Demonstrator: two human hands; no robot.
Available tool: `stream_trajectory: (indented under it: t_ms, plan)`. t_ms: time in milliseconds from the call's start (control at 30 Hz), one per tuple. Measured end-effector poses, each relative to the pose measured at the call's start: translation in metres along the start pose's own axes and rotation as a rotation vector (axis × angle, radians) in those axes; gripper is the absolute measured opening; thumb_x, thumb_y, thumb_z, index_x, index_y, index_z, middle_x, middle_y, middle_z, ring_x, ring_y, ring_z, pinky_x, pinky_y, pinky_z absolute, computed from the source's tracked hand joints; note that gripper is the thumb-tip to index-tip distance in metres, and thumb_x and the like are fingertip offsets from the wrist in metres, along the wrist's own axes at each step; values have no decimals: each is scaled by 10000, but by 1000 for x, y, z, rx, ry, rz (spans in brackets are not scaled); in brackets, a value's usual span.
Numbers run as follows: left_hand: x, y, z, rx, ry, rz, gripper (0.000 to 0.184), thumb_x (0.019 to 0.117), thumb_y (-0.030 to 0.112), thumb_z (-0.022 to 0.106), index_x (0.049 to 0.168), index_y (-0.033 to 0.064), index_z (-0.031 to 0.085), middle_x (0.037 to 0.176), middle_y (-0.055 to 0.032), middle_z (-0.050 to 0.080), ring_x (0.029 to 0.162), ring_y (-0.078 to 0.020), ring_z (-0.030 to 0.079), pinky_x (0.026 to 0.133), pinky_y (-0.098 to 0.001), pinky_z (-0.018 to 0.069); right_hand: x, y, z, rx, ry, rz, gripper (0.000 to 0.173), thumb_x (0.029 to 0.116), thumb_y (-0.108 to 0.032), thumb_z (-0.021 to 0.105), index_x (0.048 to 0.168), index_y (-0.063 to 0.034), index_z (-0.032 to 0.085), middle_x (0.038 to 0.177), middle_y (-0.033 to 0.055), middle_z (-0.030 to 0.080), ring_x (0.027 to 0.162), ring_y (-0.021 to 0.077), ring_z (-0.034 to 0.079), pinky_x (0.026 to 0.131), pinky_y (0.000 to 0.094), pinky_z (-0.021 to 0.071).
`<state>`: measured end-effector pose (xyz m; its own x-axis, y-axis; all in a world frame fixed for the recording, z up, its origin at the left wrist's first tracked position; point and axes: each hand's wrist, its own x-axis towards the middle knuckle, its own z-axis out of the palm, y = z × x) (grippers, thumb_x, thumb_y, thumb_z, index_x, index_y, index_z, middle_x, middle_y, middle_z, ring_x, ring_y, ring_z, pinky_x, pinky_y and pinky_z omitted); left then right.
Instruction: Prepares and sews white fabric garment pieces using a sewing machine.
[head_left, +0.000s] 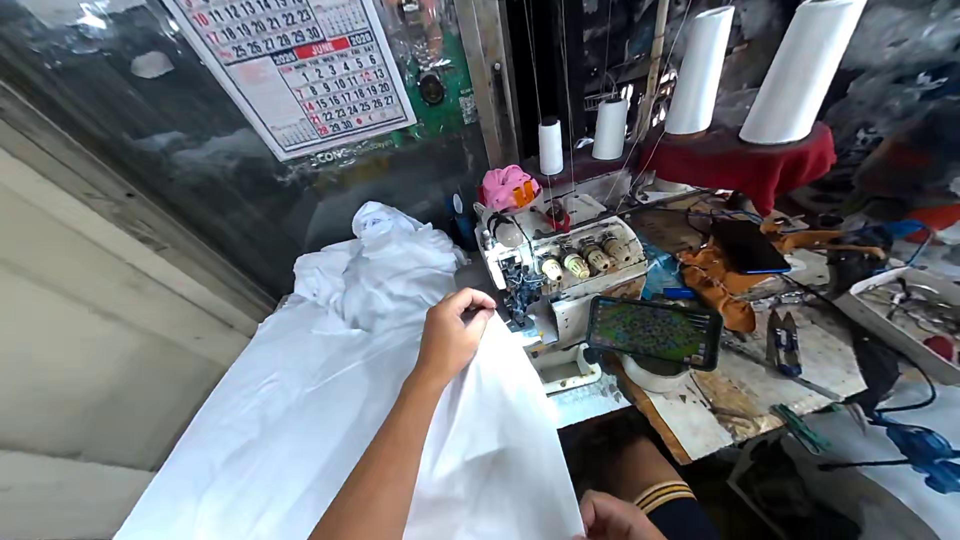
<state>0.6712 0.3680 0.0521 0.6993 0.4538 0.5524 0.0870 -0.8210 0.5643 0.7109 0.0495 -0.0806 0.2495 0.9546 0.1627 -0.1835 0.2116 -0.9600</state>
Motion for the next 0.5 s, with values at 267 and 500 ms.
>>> stream_trajectory:
  t_ms: [267,500]
  plan:
    - [25,26,-19,-219,109,51,127,924,10,714,1046,40,695,987,-26,748,873,-100,718,826,-296,618,19,-32,-1,-29,2,-74,75,994,-73,642,1040,-19,620,915,69,661,799,140,656,724,328,579]
    - [16,5,-16,-228,45,87,244,915,12,712,1143,34,628,1077,-39,753,924,-113,736,844,-296,627,7,-24,-4,-80,46,-105,117,998,-106,643,1044,2,631,948,86,643,825,147,647,745,329,576]
